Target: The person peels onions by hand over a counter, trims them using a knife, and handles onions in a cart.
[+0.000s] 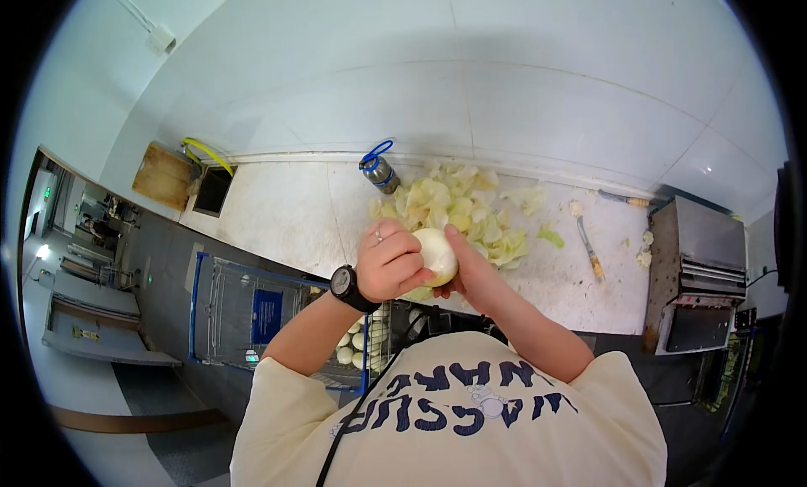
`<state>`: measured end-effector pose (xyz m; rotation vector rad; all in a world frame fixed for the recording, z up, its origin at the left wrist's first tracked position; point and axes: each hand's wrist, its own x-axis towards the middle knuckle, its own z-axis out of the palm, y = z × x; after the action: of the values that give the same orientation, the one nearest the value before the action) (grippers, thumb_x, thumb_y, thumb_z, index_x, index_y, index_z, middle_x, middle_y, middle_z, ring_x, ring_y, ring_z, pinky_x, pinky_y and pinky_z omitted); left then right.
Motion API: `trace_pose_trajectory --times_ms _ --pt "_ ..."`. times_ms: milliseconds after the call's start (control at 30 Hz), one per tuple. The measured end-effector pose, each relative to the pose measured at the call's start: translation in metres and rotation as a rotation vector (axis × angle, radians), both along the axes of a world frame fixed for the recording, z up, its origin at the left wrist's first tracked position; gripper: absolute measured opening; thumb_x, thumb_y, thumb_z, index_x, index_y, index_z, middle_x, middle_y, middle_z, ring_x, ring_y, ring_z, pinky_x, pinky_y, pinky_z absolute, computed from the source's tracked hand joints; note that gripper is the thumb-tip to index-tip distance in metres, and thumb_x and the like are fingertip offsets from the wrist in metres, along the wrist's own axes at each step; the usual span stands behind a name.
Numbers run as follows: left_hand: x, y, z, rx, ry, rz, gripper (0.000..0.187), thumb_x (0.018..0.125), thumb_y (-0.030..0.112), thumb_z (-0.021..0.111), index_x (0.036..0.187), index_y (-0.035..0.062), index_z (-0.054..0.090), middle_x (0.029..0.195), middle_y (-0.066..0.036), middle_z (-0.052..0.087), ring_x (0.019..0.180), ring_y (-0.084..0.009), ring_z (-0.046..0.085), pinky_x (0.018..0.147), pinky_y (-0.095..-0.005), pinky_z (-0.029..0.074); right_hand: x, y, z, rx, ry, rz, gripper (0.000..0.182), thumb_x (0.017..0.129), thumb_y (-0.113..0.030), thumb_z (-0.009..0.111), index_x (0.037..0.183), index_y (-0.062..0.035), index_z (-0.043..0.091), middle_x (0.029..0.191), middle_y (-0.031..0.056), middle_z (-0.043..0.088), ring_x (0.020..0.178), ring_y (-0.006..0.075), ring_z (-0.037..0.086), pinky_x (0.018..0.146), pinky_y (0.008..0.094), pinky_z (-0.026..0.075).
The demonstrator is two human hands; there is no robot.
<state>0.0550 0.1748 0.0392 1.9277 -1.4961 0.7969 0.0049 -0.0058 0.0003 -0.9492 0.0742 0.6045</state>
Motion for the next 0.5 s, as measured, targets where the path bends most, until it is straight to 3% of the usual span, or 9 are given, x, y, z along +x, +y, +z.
trace_pose_trajectory --times_ms 233,333,500 --pt "-0.003 0.007 -0.007 0.054 -0.014 -0.072 0.028 0.072 0.026 0.078 0.072 0.0087 0.056 0.079 -0.005 0.056 0.07 -0.0264 0.054 0.061 -0.0379 0.044 -0.003 -0.001 -0.002 -0.028 -0.003 0.013 0.059 0.1 -0.06 0.031 0.105 -0.0095 0.061 0.078 0.0047 0.063 0.058 0.0158 0.056 0.05 0.0283 0.044" --pt "-0.009 0.004 0.0 -0.051 0.047 -0.007 0.021 0.073 0.022 0.077 0.08 0.0077 0.062 0.085 -0.006 0.059 0.074 -0.0269 0.056 0.064 -0.038 0.047 -0.003 0.001 -0.003 0.008 0.036 0.006 0.059 0.1 -0.06 0.031 0.105 -0.0096 0.06 0.078 0.0055 0.063 0.057 0.0164 0.056 0.049 0.0285 0.044" --pt "-0.02 0.013 0.021 0.202 0.023 0.071 0.026 0.071 0.008 0.072 0.096 0.0047 0.068 0.097 -0.008 0.062 0.087 -0.0276 0.062 0.074 -0.0374 0.054 -0.003 -0.001 -0.004 0.045 0.097 -0.031 0.058 0.1 -0.06 0.031 0.104 -0.0093 0.06 0.076 0.0063 0.063 0.053 0.017 0.055 0.049 0.0282 0.043"
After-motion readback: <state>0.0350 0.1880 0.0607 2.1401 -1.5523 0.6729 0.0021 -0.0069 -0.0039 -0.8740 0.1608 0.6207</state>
